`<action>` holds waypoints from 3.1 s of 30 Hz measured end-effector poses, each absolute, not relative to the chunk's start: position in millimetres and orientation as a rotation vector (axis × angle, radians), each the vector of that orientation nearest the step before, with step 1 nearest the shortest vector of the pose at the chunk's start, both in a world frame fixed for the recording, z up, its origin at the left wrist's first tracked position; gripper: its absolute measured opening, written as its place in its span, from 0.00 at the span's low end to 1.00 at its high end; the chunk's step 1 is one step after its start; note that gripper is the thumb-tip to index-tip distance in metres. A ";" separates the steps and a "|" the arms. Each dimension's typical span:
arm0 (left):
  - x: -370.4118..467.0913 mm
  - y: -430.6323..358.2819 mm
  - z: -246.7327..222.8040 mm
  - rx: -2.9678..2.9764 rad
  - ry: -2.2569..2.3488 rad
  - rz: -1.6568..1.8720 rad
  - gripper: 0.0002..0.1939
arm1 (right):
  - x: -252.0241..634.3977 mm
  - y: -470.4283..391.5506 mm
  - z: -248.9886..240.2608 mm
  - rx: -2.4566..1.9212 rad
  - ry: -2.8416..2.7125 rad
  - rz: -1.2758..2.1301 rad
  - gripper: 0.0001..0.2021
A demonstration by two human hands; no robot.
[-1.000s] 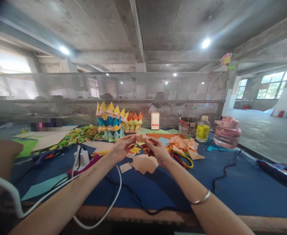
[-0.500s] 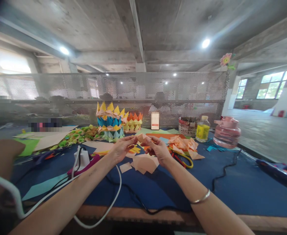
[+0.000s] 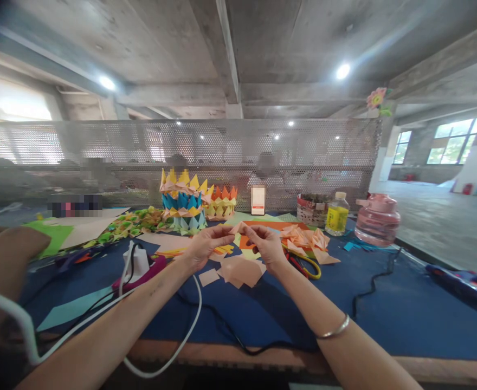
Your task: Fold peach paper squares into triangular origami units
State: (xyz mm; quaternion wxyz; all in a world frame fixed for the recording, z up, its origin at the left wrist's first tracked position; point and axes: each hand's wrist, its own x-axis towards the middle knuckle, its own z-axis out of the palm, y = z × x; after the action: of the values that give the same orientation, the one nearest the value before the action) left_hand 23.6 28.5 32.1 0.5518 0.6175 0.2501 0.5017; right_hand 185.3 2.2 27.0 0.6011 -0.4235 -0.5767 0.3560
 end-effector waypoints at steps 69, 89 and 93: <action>26.9 35.0 24.7 1.639 0.737 1.368 0.18 | 183.0 2.3 18.6 -1.069 -1.744 0.221 0.14; 29.1 40.1 17.5 1.642 0.605 1.281 0.21 | 185.9 8.6 18.3 -1.007 -1.515 0.503 0.13; 28.9 39.1 18.6 1.648 0.642 1.280 0.20 | 186.1 7.2 20.5 -1.021 -1.497 0.454 0.12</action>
State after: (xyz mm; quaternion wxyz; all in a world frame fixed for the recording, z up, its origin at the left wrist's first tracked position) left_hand 28.9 39.1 18.6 0.4611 0.6698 0.2610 0.5202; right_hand 186.1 7.2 20.5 0.5948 -0.4393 -0.6442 0.1955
